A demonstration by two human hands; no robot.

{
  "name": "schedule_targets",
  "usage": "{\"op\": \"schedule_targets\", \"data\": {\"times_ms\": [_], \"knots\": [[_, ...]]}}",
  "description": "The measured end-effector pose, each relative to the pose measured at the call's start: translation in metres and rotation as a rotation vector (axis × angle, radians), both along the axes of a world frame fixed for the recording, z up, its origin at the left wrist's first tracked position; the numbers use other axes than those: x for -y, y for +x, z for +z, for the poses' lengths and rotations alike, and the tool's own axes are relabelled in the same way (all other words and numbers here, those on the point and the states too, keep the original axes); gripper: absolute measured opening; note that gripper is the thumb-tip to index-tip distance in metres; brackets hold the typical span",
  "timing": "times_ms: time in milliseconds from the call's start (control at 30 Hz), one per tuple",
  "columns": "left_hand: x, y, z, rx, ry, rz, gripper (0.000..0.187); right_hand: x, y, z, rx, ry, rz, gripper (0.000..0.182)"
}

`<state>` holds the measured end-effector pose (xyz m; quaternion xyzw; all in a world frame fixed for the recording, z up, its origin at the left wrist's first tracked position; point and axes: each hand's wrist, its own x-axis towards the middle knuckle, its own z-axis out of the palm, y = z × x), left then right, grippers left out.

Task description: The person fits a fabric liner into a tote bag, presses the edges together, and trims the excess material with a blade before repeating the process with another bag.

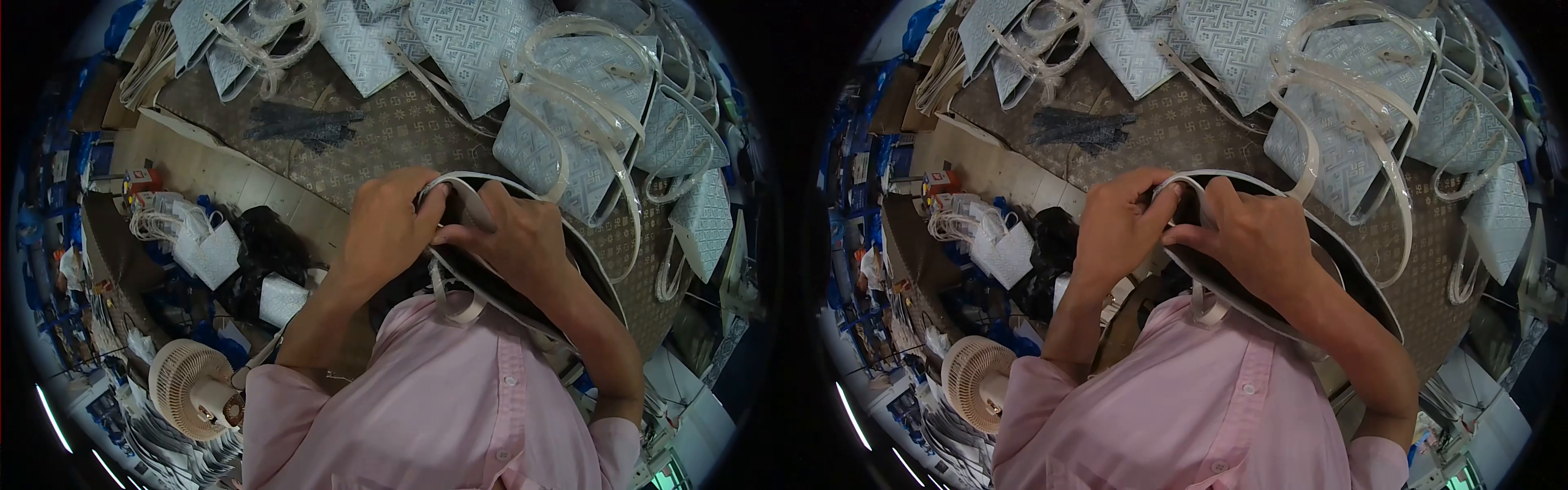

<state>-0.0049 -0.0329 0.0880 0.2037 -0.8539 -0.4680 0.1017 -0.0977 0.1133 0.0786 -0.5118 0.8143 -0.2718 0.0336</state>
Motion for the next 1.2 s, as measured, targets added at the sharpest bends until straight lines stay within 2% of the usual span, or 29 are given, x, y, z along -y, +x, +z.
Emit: {"op": "schedule_targets", "data": {"times_ms": [200,433,500,533,600,633,700,733,800,833,933,967,1033,1067,1200], "knots": [[-0.001,0.002,-0.009,-0.034,0.031,0.060,0.015,0.004,0.004,0.013,0.043,0.128,-0.029,0.053],[0.004,-0.002,-0.015,-0.139,-0.011,0.023,0.017,0.010,0.006,0.020,0.044,0.218,-0.029,0.051],[0.005,-0.006,-0.009,0.019,0.011,0.055,0.018,0.013,0.008,0.028,0.162,0.396,-0.036,0.051],[0.005,-0.009,-0.007,0.010,0.010,0.063,0.018,0.011,0.009,0.027,0.152,0.394,-0.030,0.051],[0.009,-0.013,-0.006,0.077,0.044,0.020,0.020,0.005,0.016,0.020,-0.151,0.100,-0.020,0.059],[0.011,-0.014,-0.005,0.074,0.043,0.011,0.020,0.002,0.018,0.023,-0.153,0.100,-0.030,0.059],[0.020,-0.018,-0.005,-0.012,-0.022,-0.196,0.022,-0.002,0.022,0.029,-0.283,-0.087,-0.097,0.066],[0.025,-0.020,-0.003,-0.006,-0.025,-0.231,0.022,-0.004,0.026,0.029,-0.279,-0.085,-0.132,0.066],[0.045,-0.030,0.001,0.022,0.042,-0.542,0.020,-0.006,0.035,0.023,-0.351,-0.086,-0.085,0.060],[0.053,-0.037,0.003,0.038,0.035,-0.614,0.020,-0.006,0.042,0.019,-0.288,-0.118,-0.118,0.051],[0.068,-0.060,-0.006,0.005,0.053,-0.968,0.019,-0.005,0.051,0.018,-0.242,-0.090,-0.296,0.047],[0.072,-0.071,-0.008,0.019,0.086,-1.041,0.019,-0.002,0.057,0.022,-0.292,-0.067,-0.363,0.048],[0.074,-0.083,-0.010,-0.015,-0.003,-1.122,0.020,-0.003,0.086,0.043,-0.059,-0.196,-0.574,0.045],[0.077,-0.091,-0.011,0.032,0.013,-1.162,0.019,0.000,0.101,0.050,-0.179,-0.130,-0.708,0.039],[0.081,-0.112,-0.010,0.019,0.031,-1.365,0.022,0.047,0.114,0.016,-0.251,-0.125,-0.940,0.032]]}}
